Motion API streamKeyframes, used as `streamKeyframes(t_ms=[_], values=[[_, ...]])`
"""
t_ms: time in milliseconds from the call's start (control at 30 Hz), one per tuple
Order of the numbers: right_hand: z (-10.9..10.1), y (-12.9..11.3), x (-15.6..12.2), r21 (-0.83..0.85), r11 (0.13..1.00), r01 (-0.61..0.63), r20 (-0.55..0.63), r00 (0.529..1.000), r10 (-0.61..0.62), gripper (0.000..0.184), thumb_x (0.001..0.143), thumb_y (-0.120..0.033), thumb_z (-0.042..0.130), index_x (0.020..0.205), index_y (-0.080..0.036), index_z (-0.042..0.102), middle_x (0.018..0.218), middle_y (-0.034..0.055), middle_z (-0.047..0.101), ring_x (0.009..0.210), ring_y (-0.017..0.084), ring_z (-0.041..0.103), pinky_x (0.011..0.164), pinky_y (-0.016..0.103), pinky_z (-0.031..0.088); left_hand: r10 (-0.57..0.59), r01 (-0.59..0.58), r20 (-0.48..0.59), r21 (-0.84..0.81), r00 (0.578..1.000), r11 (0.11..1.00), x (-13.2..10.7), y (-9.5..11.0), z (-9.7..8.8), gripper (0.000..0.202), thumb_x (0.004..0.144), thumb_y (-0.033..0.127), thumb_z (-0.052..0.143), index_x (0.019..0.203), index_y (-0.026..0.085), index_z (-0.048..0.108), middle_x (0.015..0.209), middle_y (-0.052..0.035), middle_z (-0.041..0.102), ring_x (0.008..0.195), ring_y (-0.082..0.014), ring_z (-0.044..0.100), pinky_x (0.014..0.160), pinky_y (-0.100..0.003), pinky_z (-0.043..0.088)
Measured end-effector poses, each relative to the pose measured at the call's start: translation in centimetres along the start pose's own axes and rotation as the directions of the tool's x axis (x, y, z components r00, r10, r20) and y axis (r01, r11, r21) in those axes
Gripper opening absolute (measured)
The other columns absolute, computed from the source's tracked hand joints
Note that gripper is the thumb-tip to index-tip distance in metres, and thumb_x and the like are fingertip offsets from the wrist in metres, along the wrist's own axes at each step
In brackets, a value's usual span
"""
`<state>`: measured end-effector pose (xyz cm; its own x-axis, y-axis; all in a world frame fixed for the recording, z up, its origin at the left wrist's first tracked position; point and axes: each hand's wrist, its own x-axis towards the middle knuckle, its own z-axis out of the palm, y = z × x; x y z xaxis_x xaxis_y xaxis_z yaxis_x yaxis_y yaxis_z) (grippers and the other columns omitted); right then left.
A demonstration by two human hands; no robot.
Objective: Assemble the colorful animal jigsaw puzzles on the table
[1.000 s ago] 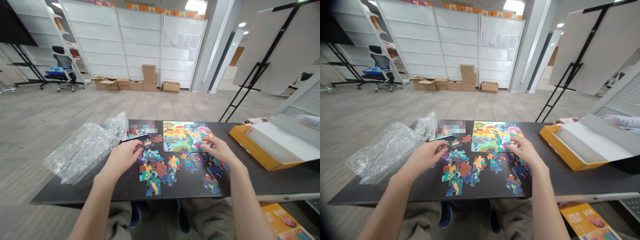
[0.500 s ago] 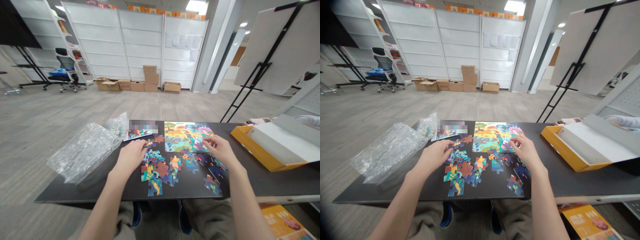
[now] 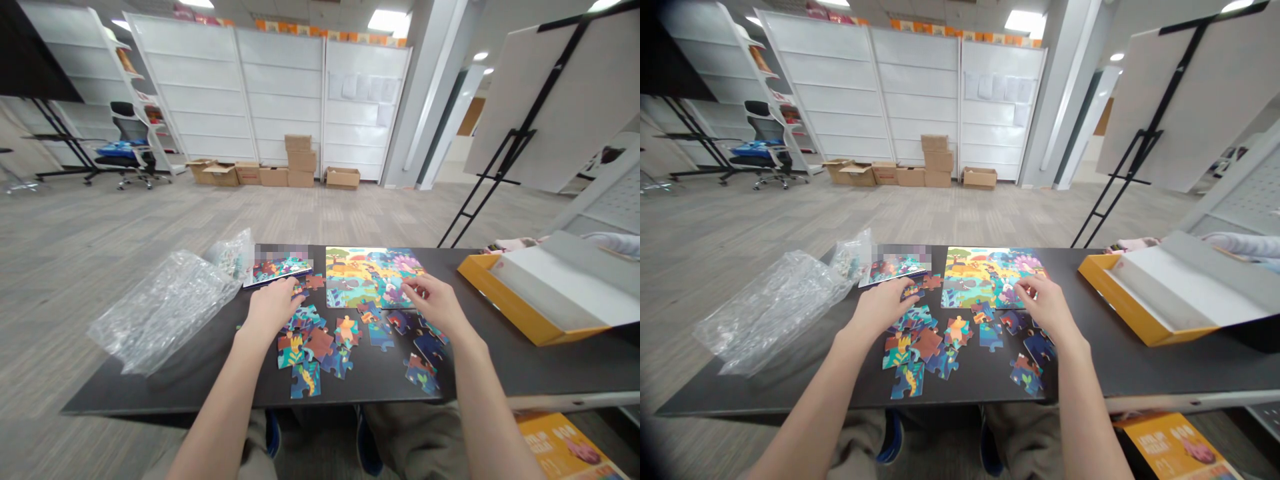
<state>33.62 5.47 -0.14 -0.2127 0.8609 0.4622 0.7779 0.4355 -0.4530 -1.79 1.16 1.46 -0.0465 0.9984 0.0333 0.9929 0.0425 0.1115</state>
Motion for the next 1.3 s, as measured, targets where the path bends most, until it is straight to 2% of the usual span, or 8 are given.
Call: streamKeyframes(t_ms=[200, 533, 667, 800, 967, 1100, 1200, 1300], values=[[-0.1, -0.4, 0.0, -0.02, 1.0, 0.009, 0.023, 1.0, -0.009, 0.026, 0.092, -0.037, 0.055, 0.084, -0.021, 0.074, 0.08, 0.0056, 0.072, 0.063, 0.018, 0.06, 0.065, 0.031, 0.048, 0.013, -0.013, -0.003, -0.037, 1.0, 0.999, -0.1, -0.1, 0.1, 0.032, 0.092, 0.042, 0.057, 0.119, 0.025, 0.064, 0.118, -0.0116, 0.072, 0.107, -0.0323, 0.069, 0.085, -0.04, 0.052], [-0.2, -0.5, 0.0, -0.024, 1.0, 0.008, 0.047, 0.999, -0.007, 0.027, 0.093, -0.037, 0.055, 0.079, -0.022, 0.072, 0.083, 0.0048, 0.073, 0.064, 0.018, 0.059, 0.066, 0.03, 0.046, 0.019, -0.023, -0.037, -0.114, 0.999, 0.993, -0.6, -0.2, -0.4, 0.044, 0.086, 0.048, 0.064, 0.123, 0.025, 0.063, 0.112, -0.0084, 0.074, 0.104, -0.0282, 0.07, 0.081, -0.035, 0.052], [-0.2, -0.6, -0.1, -0.023, 1.0, 0.008, 0.041, 0.999, -0.007, 0.026, 0.093, -0.037, 0.055, 0.08, -0.021, 0.073, 0.08, 0.0046, 0.072, 0.064, 0.018, 0.059, 0.066, 0.031, 0.046, 0.018, -0.027, -0.07, -0.122, 0.997, 0.992, -0.9, -0.2, -0.7, 0.043, 0.084, 0.044, 0.065, 0.122, 0.024, 0.063, 0.112, -0.0082, 0.075, 0.103, -0.0281, 0.07, 0.08, -0.035, 0.052], [-0.2, -0.5, -0.1, -0.017, 1.0, 0.009, 0.038, 0.999, -0.009, 0.028, 0.093, -0.038, 0.054, 0.08, -0.021, 0.072, 0.082, 0.005, 0.073, 0.063, 0.018, 0.059, 0.066, 0.032, 0.046, 0.054, -0.081, -0.123, -0.227, 0.991, 0.97, -0.9, -0.6, -0.2, 0.048, 0.082, 0.038, 0.065, 0.126, 0.019, 0.06, 0.114, -0.0098, 0.073, 0.098, -0.0265, 0.071, 0.082, -0.036, 0.055], [-0.1, -1.5, 0.2, 0.027, 1.0, 0.005, 0.056, 0.998, -0.007, 0.026, 0.093, -0.038, 0.056, 0.079, -0.022, 0.071, 0.078, 0.0043, 0.071, 0.064, 0.018, 0.058, 0.065, 0.032, 0.045, 0.217, -0.303, -0.23, -0.462, 0.949, 0.834, -1.1, -0.2, 0.5, 0.051, 0.081, 0.027, 0.065, 0.131, 0.02, 0.057, 0.117, -0.0086, 0.071, 0.094, -0.0208, 0.071, 0.084, -0.033, 0.058], [0.7, -4.4, 0.2, 0.15, 0.989, -0.005, 0.112, 0.994, -0.012, 0.024, 0.093, -0.038, 0.057, 0.083, -0.022, 0.072, 0.075, 0.0043, 0.07, 0.067, 0.019, 0.061, 0.065, 0.032, 0.047, 0.373, -0.445, -0.248, -0.584, 0.894, 0.679, -1.9, 1.5, 0.5, 0.053, 0.08, 0.019, 0.063, 0.132, 0.023, 0.057, 0.125, -0.0066, 0.069, 0.098, -0.0187, 0.07, 0.089, -0.033, 0.059], [1.9, -7.0, 0.0, 0.332, 0.942, -0.047, 0.244, 0.969, -0.037, 0.022, 0.092, -0.041, 0.06, 0.092, -0.023, 0.073, 0.085, 0.0044, 0.073, 0.073, 0.019, 0.064, 0.065, 0.03, 0.049, 0.452, -0.489, -0.235, -0.626, 0.861, 0.607, -2.5, 3.0, 0.4, 0.053, 0.078, 0.016, 0.062, 0.13, 0.023, 0.058, 0.126, -0.0062, 0.069, 0.099, -0.0189, 0.071, 0.091, -0.033, 0.06], [3.2, -8.9, -0.3, 0.51, 0.85, -0.132, 0.383, 0.92, -0.087, 0.026, 0.093, -0.044, 0.06, 0.101, -0.022, 0.072, 0.09, 0.0037, 0.074, 0.076, 0.018, 0.065, 0.066, 0.029, 0.05, 0.499, -0.512, -0.238, -0.672, 0.833, 0.534, -3.1, 4.2, 0.4, 0.056, 0.078, 0.011, 0.059, 0.132, 0.025, 0.057, 0.131, -0.0053, 0.066, 0.107, -0.0193, 0.07, 0.092, -0.031, 0.06]])
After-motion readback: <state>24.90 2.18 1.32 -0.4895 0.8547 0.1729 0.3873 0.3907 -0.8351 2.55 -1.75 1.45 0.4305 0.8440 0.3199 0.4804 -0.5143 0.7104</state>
